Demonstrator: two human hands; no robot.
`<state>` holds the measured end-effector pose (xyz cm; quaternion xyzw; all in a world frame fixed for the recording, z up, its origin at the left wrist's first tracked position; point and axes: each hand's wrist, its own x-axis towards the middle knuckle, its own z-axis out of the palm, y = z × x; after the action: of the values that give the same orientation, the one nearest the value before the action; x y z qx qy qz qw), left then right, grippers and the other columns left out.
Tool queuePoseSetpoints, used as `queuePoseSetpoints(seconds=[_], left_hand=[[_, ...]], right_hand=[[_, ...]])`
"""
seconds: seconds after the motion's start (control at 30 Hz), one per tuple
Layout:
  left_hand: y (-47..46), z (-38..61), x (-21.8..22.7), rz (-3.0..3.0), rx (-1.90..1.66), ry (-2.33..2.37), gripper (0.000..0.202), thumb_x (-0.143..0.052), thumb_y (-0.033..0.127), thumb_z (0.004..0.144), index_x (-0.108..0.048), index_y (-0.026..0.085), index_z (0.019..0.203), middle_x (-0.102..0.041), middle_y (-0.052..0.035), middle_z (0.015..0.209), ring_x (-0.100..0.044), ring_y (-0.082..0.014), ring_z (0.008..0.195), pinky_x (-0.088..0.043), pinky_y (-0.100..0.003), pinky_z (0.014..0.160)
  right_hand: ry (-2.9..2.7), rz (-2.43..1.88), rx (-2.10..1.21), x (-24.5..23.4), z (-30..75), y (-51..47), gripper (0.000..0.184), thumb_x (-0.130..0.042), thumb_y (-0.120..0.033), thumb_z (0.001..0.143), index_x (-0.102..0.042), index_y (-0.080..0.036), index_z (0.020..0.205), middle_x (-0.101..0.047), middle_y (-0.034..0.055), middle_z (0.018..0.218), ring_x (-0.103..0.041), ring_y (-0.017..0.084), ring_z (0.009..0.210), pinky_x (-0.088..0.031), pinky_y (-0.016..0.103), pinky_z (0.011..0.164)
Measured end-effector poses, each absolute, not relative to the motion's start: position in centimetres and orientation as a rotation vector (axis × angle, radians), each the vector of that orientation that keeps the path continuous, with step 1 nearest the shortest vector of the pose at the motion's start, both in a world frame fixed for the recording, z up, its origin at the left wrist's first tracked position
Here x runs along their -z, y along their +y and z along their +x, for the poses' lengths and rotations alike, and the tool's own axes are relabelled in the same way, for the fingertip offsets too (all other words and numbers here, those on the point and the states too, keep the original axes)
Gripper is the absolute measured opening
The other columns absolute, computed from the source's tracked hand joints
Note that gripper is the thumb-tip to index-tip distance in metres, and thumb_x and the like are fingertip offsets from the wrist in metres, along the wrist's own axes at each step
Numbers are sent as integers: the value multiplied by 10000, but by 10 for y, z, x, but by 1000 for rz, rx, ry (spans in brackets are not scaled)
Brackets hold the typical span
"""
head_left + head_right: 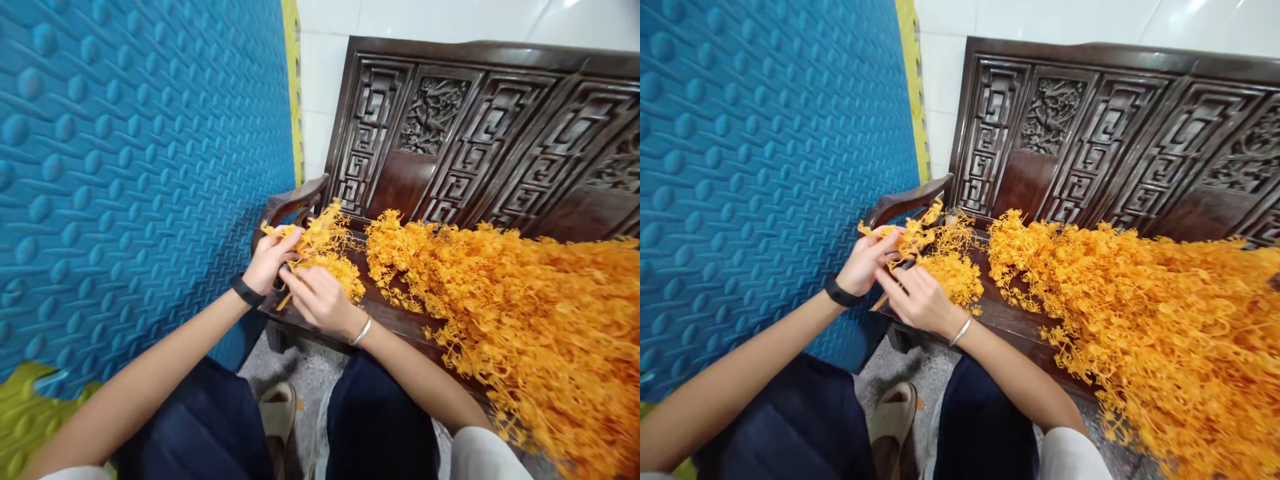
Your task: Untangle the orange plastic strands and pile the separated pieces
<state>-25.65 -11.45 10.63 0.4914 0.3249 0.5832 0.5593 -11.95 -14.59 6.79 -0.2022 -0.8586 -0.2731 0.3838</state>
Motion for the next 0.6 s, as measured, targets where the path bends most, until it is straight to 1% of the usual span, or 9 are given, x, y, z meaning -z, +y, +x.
queuePoseSetpoints(seconds=[0.07, 0.13, 0.2, 0.27, 0.37, 0.43, 0.5, 0.57, 0.6], left_hand=[[-115, -272, -102, 1065, -1332, 795, 304, -623, 388, 754, -588, 130, 909, -661, -59, 819, -653, -167, 665, -540, -268, 511], [-118, -282, -99, 1053, -1281, 808, 330, -586, 427, 777, -601, 124, 907, -665, -72, 776, -654, -177, 609, -519, -259, 421], [-125, -285, -98, 1072, -1234, 813, 361, -549, 460, 798, -617, 123, 907, -668, -81, 744, -656, -189, 581, -502, -254, 377], [-132, -284, -99, 1087, -1186, 823, 390, -520, 483, 812, -628, 121, 907, -671, -90, 724, -659, -204, 571, -496, -261, 360], [-138, -279, -99, 1110, -1130, 854, 420, -506, 497, 816, -632, 111, 922, -680, -102, 746, -662, -217, 568, -493, -275, 351], [-136, -278, -97, 1131, -1084, 876, 445, -503, 508, 813, -632, 102, 941, -686, -109, 762, -659, -215, 560, -487, -276, 351], [-132, -279, -92, 1151, -1012, 896, 469, -502, 527, 806, -632, 97, 943, -689, -109, 751, -657, -214, 558, -484, -274, 362], [-128, -282, -88, 1165, -980, 905, 508, -475, 572, 800, -632, 103, 914, -691, -103, 721, -655, -214, 556, -487, -278, 386], [-126, -284, -86, 1169, -994, 898, 555, -429, 615, 801, -631, 107, 898, -690, -100, 708, -652, -211, 553, -492, -283, 407]], right_hand=[[-2195, -221, 701, -67, -114, -154, 273, -495, -144, 833, -587, -121, 1089, -636, 105, 998, -583, 184, 920, -506, 330, 828], [-2125, -145, 616, -68, -109, -161, 270, -500, -138, 824, -581, -151, 1082, -625, 90, 994, -582, 173, 925, -507, 331, 845], [-1948, -295, 428, -70, -105, -166, 310, -476, -114, 826, -556, -200, 1113, -605, 69, 971, -581, 165, 911, -511, 340, 823], [-1701, -535, 235, -72, -104, -166, 354, -469, -117, 830, -518, -255, 1152, -565, 61, 1012, -563, 175, 972, -502, 370, 836], [-1494, -806, 13, -73, -101, -156, 466, -584, -255, 796, -433, -272, 1236, -440, 94, 1244, -448, 241, 1192, -484, 424, 890], [-1534, -907, -189, -71, -98, -146, 616, -651, -345, 747, -371, -266, 1289, -398, 107, 1320, -421, 258, 1231, -498, 412, 878], [-1597, -966, -489, -67, -95, -137, 585, -644, -385, 753, -397, -254, 1267, -516, 97, 1203, -533, 224, 1102, -539, 355, 783], [-1613, -985, -776, -62, -92, -131, 409, -612, -397, 777, -506, -235, 1137, -599, 57, 1019, -626, 154, 807, -547, 282, 613], [-1604, -989, -886, -59, -91, -129, 332, -615, -393, 774, -549, -223, 1051, -609, 40, 965, -618, 119, 672, -527, 254, 533]])
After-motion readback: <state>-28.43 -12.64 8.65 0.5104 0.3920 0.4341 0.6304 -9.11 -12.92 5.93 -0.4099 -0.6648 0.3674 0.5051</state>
